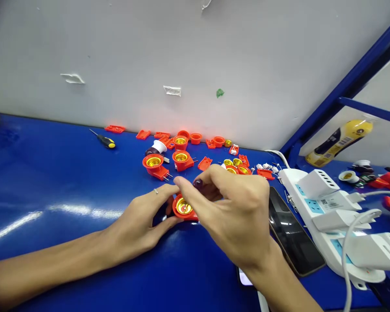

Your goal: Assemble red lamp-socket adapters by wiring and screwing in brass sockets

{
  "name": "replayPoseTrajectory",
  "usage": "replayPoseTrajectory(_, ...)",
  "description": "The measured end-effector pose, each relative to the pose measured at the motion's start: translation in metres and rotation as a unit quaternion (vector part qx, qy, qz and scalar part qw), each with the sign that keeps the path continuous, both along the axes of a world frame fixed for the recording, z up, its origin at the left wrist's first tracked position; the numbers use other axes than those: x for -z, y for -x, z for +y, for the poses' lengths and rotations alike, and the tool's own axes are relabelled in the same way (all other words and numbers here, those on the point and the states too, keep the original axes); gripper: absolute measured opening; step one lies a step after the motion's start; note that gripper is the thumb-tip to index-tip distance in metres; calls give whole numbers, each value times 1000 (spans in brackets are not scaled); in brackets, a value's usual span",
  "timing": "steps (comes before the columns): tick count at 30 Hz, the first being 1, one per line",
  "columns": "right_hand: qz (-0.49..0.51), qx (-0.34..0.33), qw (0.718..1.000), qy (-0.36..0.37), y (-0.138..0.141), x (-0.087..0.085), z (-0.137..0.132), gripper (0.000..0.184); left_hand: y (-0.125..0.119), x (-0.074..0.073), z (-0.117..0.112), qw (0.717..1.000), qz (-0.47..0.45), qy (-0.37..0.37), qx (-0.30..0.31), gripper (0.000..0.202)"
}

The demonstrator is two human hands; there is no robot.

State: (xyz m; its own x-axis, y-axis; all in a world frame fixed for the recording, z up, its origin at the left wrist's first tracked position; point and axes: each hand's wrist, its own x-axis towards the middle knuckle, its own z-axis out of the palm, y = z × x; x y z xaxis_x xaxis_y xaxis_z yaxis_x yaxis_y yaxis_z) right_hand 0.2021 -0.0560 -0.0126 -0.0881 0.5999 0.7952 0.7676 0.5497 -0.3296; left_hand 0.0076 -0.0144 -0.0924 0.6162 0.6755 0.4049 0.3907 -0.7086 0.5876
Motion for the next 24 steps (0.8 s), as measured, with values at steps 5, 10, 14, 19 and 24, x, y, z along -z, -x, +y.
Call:
replayPoseTrajectory(5, -57, -47, 997, 14, -6, 8, 4, 19, 0, -3, 4, 999, -1, 34, 18, 27)
replayPoseTrajectory(10, -23, -136, 988, 65, -10, 8, 4, 42, 1, -1, 3, 1000, 12, 23, 19, 28)
replayPoseTrajectory(14, -19, -101, 993, 61, -9, 5, 2, 21, 1, -3, 1, 999, 31, 29, 18, 28)
replayPoseTrajectory(19, -18, -69, 997, -4, -4, 8, 0, 12, -2, -4, 4, 999, 2, 45, 24, 27)
replayPoseTrajectory(24, 43, -47, 997, 34, -4, 12, -2, 13, -4, -5, 8, 999, -8, 46, 20, 24)
